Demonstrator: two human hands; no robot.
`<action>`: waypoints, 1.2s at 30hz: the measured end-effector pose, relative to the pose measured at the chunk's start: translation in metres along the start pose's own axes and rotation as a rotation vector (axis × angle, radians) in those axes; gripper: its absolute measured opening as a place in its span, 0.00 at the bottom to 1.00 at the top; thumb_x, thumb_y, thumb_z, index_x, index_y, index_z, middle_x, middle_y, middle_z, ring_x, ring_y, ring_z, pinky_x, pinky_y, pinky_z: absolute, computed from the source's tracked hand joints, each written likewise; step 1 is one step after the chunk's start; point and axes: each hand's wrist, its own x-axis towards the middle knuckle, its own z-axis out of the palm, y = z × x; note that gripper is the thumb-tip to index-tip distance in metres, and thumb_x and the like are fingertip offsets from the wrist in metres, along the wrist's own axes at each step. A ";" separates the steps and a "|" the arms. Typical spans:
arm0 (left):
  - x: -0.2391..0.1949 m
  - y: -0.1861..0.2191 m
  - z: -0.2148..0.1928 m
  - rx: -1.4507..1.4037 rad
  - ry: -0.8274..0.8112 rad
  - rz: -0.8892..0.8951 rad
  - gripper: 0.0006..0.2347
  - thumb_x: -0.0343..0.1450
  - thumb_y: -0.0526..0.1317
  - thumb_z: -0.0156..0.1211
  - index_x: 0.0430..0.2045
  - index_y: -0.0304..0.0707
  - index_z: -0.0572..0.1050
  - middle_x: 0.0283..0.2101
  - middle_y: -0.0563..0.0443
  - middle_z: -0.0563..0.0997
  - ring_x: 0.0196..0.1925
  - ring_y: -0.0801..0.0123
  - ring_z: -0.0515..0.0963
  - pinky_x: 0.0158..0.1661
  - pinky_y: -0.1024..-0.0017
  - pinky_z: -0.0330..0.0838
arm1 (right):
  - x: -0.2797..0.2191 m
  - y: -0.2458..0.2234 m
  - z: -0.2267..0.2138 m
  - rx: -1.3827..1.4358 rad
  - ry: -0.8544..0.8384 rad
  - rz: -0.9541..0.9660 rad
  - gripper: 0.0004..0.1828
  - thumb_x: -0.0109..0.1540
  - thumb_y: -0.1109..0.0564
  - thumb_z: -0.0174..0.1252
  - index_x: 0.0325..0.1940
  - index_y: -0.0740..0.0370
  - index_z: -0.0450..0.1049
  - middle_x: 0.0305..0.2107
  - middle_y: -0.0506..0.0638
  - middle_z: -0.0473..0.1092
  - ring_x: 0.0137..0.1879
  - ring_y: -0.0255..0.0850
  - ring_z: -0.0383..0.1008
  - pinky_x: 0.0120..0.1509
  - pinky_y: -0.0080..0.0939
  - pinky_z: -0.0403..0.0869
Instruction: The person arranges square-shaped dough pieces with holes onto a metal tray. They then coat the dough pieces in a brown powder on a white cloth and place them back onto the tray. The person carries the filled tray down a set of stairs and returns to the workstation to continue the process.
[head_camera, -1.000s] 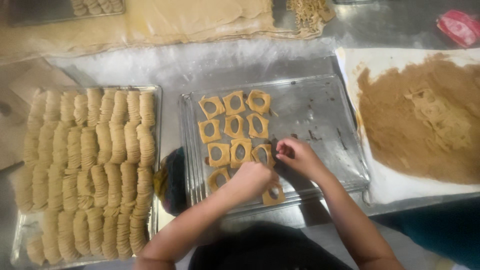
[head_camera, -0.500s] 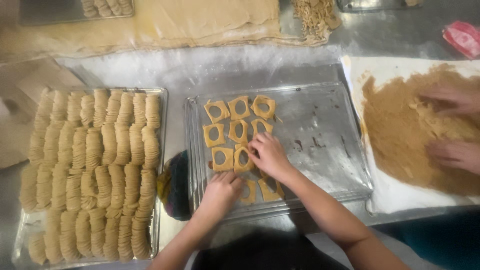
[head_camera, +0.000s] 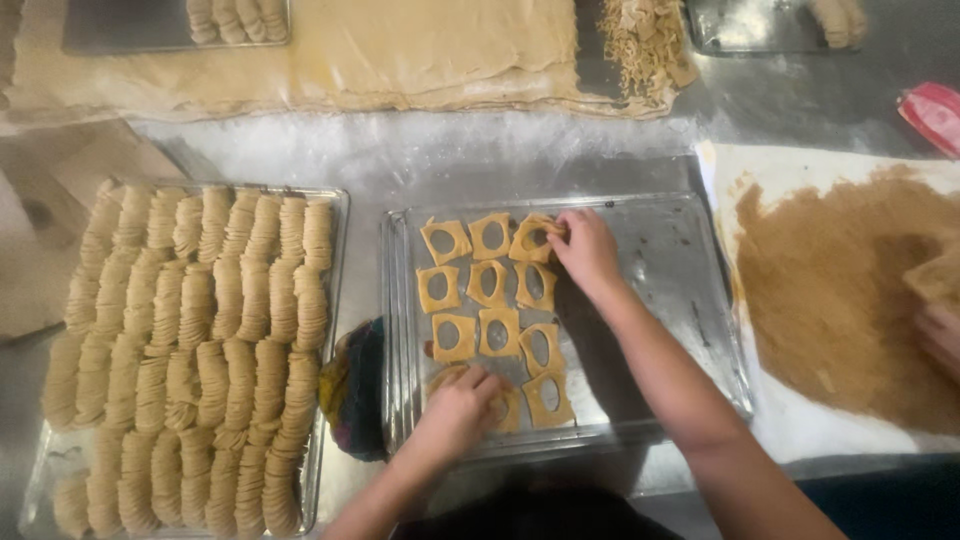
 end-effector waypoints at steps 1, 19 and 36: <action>-0.001 -0.001 0.002 -0.008 0.019 0.010 0.13 0.62 0.33 0.63 0.40 0.42 0.78 0.39 0.47 0.79 0.42 0.51 0.80 0.45 0.59 0.75 | -0.005 -0.005 0.001 -0.010 0.038 0.025 0.13 0.58 0.56 0.69 0.42 0.61 0.76 0.40 0.55 0.73 0.50 0.55 0.73 0.52 0.53 0.71; 0.182 -0.064 0.014 0.324 0.260 0.156 0.09 0.65 0.32 0.60 0.37 0.41 0.80 0.37 0.48 0.79 0.42 0.55 0.78 0.41 0.58 0.74 | 0.035 0.065 -0.048 0.104 -0.177 -0.066 0.07 0.57 0.61 0.69 0.38 0.57 0.81 0.43 0.48 0.78 0.55 0.45 0.73 0.60 0.46 0.71; 0.254 -0.114 0.048 0.368 0.221 0.154 0.06 0.69 0.43 0.62 0.23 0.44 0.79 0.30 0.51 0.79 0.41 0.57 0.77 0.42 0.56 0.65 | -0.001 0.049 -0.026 -0.162 0.115 -0.013 0.12 0.55 0.58 0.68 0.41 0.56 0.76 0.40 0.50 0.73 0.55 0.52 0.70 0.57 0.56 0.65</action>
